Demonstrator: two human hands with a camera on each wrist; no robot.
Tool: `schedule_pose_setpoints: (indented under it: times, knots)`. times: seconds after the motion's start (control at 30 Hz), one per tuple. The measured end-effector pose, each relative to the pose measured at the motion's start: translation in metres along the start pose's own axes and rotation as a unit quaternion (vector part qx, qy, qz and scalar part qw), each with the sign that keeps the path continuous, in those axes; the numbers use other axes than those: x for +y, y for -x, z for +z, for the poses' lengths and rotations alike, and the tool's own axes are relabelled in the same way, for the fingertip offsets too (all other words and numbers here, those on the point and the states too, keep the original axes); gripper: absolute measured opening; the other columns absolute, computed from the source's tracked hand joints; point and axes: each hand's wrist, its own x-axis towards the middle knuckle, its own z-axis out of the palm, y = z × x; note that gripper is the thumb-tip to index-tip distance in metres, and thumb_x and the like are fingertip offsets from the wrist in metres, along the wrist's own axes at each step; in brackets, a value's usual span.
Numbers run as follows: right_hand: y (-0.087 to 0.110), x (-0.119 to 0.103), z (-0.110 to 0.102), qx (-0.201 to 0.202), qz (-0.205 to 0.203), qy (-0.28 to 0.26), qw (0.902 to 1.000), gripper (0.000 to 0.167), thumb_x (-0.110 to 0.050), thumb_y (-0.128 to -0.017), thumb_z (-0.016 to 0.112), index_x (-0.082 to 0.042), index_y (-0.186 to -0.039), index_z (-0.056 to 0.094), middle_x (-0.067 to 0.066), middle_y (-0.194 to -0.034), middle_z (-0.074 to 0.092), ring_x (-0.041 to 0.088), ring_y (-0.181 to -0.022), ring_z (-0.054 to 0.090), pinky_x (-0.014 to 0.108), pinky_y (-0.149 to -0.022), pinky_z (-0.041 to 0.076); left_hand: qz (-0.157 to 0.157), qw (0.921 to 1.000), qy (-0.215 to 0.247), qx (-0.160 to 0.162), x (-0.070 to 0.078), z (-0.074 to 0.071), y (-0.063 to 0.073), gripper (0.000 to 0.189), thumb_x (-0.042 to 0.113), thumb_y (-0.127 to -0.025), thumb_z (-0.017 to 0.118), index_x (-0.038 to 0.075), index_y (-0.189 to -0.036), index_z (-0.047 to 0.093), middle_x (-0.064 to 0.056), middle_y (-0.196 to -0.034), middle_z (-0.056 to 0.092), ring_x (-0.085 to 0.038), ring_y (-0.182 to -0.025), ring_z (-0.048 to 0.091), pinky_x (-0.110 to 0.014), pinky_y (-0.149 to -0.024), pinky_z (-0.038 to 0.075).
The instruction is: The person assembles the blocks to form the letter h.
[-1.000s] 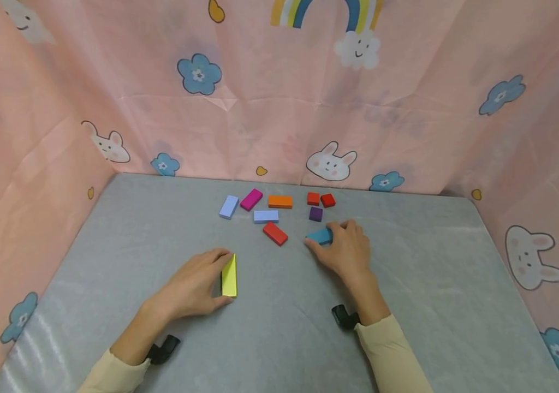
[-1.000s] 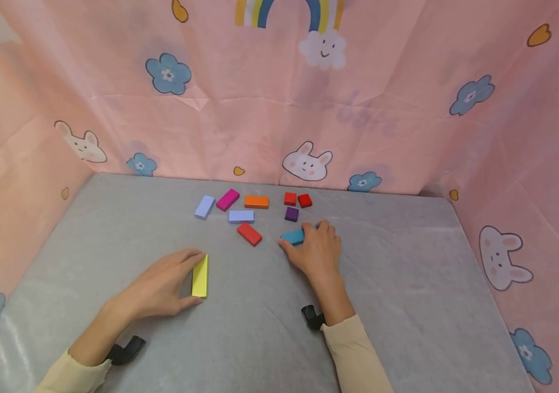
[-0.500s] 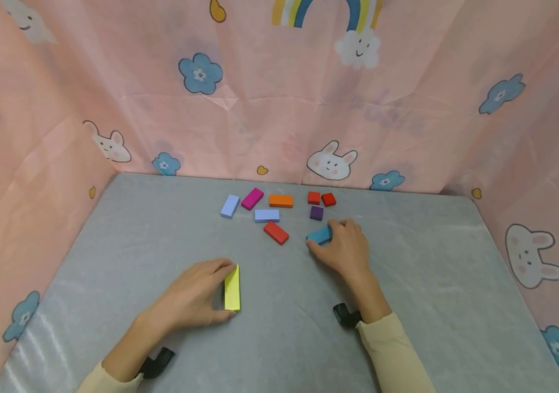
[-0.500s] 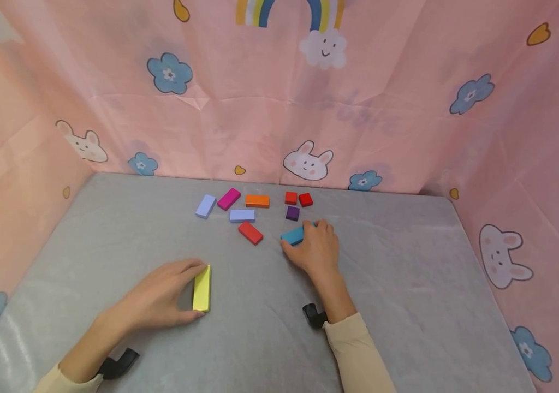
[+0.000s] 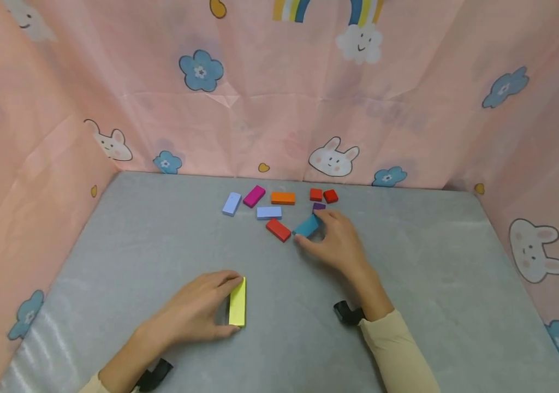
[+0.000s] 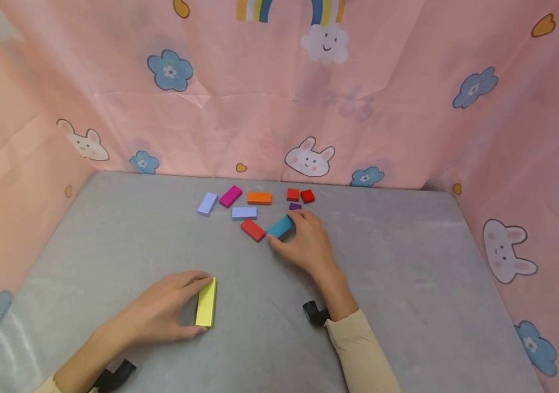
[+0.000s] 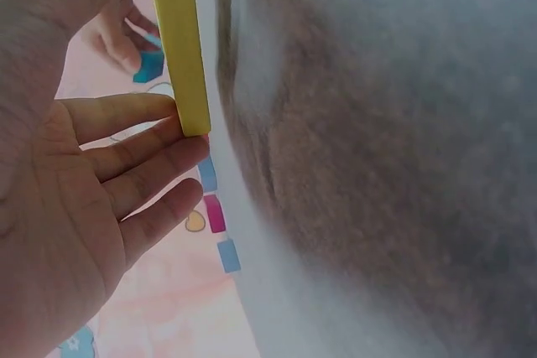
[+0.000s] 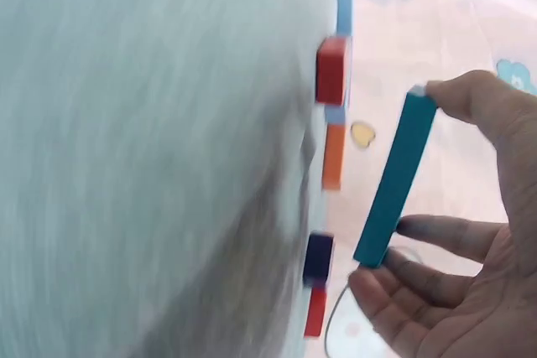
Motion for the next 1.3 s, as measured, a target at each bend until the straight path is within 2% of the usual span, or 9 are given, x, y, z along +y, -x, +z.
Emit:
schedule_pose_setpoints:
  times: [0.17,0.3,0.57,0.73,0.9,1.13,1.3]
  knots:
    - [0.001,-0.014,0.000,-0.001,-0.066,-0.014,0.9977,0.077,-0.045,-0.085,0.085,-0.002,-0.145,0.062,0.020,-0.149,0.060,0.040,-0.136,0.058,0.059,-0.106,0.060,0.009,0.9999,-0.003,0.009,0.001,0.001,0.001,0.084,0.044,-0.079,0.091,0.002,-0.146,0.060,-0.009,-0.144,0.064,-0.028,-0.133,0.063,-0.048,-0.114,0.054]
    - [0.001,-0.028,0.004,-0.024,-0.113,-0.008,0.9933,0.080,-0.048,-0.085,0.084,-0.001,-0.145,0.063,0.018,-0.147,0.063,0.038,-0.135,0.061,0.057,-0.110,0.057,0.013,0.9998,-0.011,0.010,0.001,0.003,0.005,0.082,0.045,-0.080,0.091,0.004,-0.145,0.062,-0.008,-0.144,0.063,-0.028,-0.132,0.063,-0.047,-0.113,0.055]
    - [0.004,-0.048,0.014,-0.071,-0.167,-0.032,0.9829,0.080,-0.049,-0.085,0.085,-0.003,-0.147,0.062,0.013,-0.149,0.063,0.032,-0.139,0.059,0.052,-0.116,0.054,0.004,0.9999,-0.014,-0.003,0.003,0.007,0.009,0.083,0.049,-0.081,0.090,0.006,-0.146,0.062,-0.006,-0.147,0.062,-0.026,-0.135,0.062,-0.045,-0.116,0.053]
    - [0.004,-0.054,0.018,-0.106,-0.180,-0.039,0.9771,0.080,-0.050,-0.086,0.084,-0.006,-0.149,0.061,0.012,-0.154,0.060,0.032,-0.144,0.056,0.053,-0.118,0.052,-0.005,0.9998,-0.012,-0.014,0.005,0.008,0.011,0.083,0.049,-0.083,0.088,0.006,-0.149,0.060,-0.007,-0.152,0.059,-0.027,-0.139,0.059,-0.046,-0.118,0.052]
    - [0.004,-0.061,0.021,-0.115,-0.185,-0.039,0.9753,0.079,-0.049,-0.086,0.084,-0.006,-0.148,0.062,0.011,-0.156,0.059,0.032,-0.146,0.054,0.053,-0.120,0.051,-0.007,0.9997,-0.019,-0.017,0.007,0.008,0.015,0.083,0.049,-0.085,0.087,0.005,-0.150,0.059,-0.011,-0.157,0.054,-0.029,-0.143,0.056,-0.047,-0.119,0.050]
    - [0.002,-0.070,0.026,-0.125,-0.197,-0.037,0.9718,0.077,-0.049,-0.087,0.084,-0.007,-0.148,0.062,0.009,-0.156,0.058,0.031,-0.146,0.054,0.053,-0.121,0.049,0.011,0.9990,-0.041,0.012,0.010,0.009,0.021,0.076,0.047,-0.087,0.086,0.005,-0.145,0.063,-0.008,-0.156,0.056,-0.027,-0.141,0.058,-0.045,-0.118,0.051]
    - [0.001,-0.072,0.031,-0.138,-0.207,-0.038,0.9678,0.076,-0.047,-0.087,0.084,-0.008,-0.149,0.061,0.010,-0.157,0.057,0.031,-0.146,0.053,0.053,-0.122,0.049,0.018,0.9988,-0.039,0.021,0.011,0.010,0.023,0.069,0.042,-0.088,0.086,0.007,-0.143,0.065,-0.005,-0.154,0.059,-0.024,-0.138,0.060,-0.044,-0.115,0.053]
